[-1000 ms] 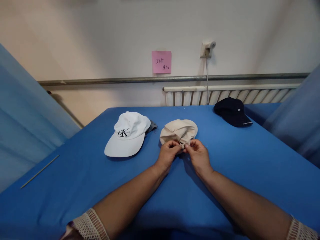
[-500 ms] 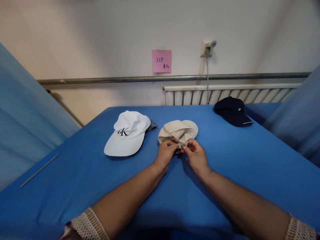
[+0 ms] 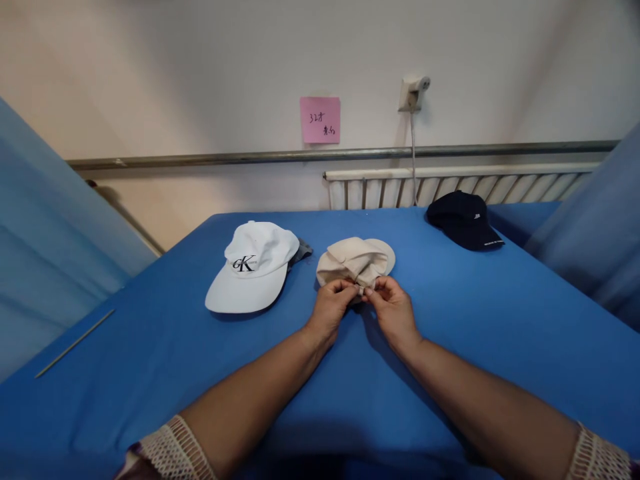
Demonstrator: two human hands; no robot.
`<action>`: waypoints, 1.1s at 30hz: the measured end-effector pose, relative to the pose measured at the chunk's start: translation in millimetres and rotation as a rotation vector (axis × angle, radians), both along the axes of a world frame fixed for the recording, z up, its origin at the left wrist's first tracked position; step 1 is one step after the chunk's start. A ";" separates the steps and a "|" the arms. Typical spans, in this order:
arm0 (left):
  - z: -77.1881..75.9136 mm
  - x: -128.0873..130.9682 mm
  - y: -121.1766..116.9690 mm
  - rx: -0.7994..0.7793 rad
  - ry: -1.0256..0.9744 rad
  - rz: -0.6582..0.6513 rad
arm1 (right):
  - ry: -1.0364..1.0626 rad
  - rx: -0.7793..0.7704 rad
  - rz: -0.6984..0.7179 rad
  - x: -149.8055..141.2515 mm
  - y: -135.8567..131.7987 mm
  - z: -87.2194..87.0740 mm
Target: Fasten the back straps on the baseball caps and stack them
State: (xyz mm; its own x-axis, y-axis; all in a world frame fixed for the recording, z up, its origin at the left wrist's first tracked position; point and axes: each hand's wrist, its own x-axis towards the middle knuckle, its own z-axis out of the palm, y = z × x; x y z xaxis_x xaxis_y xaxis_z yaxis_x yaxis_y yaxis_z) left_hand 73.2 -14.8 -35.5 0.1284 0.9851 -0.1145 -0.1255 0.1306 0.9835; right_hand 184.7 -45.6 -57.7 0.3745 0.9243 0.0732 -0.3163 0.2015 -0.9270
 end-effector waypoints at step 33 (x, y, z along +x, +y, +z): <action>-5.6 -7.7 -0.9 0.353 0.168 -0.035 | 0.048 0.000 0.055 1.5 -1.3 2.2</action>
